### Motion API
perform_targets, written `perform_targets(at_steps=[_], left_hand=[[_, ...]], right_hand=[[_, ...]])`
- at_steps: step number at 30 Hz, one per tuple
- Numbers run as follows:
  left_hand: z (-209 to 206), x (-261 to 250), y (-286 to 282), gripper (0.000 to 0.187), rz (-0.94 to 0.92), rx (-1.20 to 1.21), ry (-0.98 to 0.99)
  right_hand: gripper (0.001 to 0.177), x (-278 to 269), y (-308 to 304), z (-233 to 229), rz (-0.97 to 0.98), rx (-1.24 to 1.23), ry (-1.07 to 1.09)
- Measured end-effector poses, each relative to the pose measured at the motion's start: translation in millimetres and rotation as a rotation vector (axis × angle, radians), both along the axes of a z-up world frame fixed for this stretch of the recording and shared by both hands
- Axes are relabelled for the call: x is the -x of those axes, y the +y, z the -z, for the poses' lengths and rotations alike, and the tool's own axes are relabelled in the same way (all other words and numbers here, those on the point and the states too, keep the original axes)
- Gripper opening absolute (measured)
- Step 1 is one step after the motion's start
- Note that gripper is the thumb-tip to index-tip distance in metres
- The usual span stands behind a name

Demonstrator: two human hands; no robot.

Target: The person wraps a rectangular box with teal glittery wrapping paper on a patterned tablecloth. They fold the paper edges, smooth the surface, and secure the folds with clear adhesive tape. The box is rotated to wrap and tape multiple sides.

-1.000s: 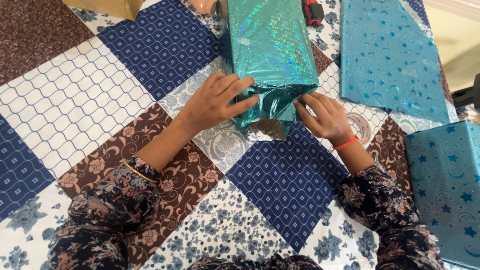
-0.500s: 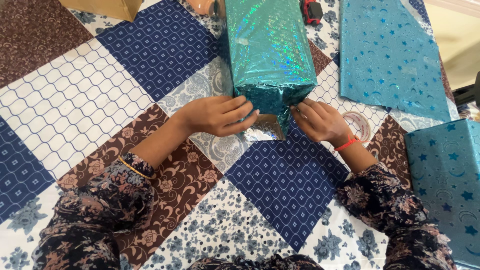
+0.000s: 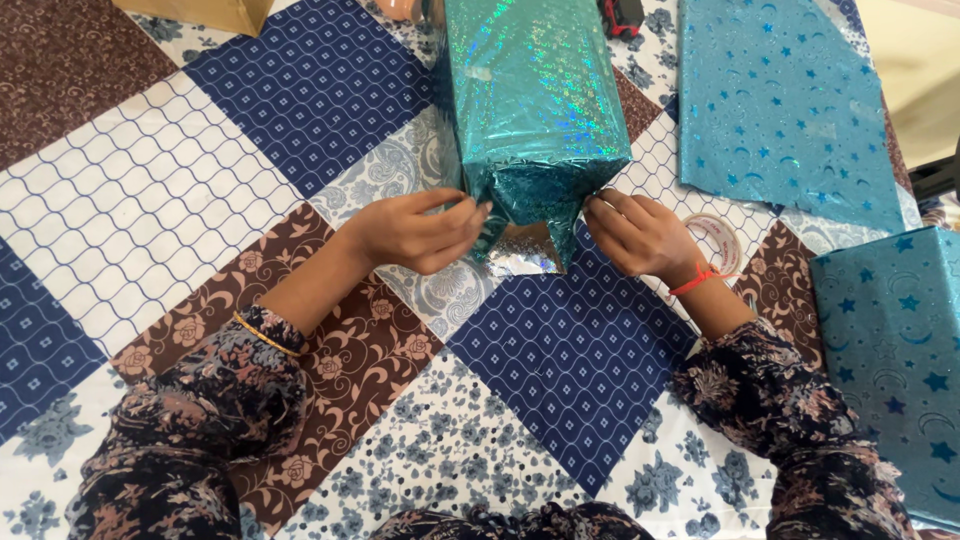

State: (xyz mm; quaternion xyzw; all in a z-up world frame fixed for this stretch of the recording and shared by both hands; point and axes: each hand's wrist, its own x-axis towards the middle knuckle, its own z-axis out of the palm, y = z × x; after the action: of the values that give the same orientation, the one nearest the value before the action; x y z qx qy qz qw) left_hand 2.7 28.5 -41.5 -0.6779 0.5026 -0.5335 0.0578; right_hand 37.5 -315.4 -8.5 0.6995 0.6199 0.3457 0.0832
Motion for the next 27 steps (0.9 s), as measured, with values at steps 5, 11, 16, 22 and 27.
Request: perform_targets(at_steps=[5, 11, 16, 22, 27], left_hand=[[0, 0, 3, 0.022, 0.075, 0.001, 0.064], [4, -5, 4, 0.021, 0.122, -0.014, 0.100], [6, -6, 4, 0.020, 0.122, -0.020, 0.099], [8, -6, 8, 0.010, 0.078, -0.100, 0.049], [9, -10, 10, 0.010, 0.086, -0.124, 0.022]], right_hand=[[0.022, 1, 1, 0, 0.009, -0.005, -0.003], [0.022, 2, 1, 0, 0.014, 0.005, 0.000], [0.023, 4, 2, -1, 0.020, 0.007, -0.005], [0.022, 3, 4, -3, 0.021, 0.017, -0.040], [0.019, 3, 5, 1, 0.036, 0.027, -0.077]])
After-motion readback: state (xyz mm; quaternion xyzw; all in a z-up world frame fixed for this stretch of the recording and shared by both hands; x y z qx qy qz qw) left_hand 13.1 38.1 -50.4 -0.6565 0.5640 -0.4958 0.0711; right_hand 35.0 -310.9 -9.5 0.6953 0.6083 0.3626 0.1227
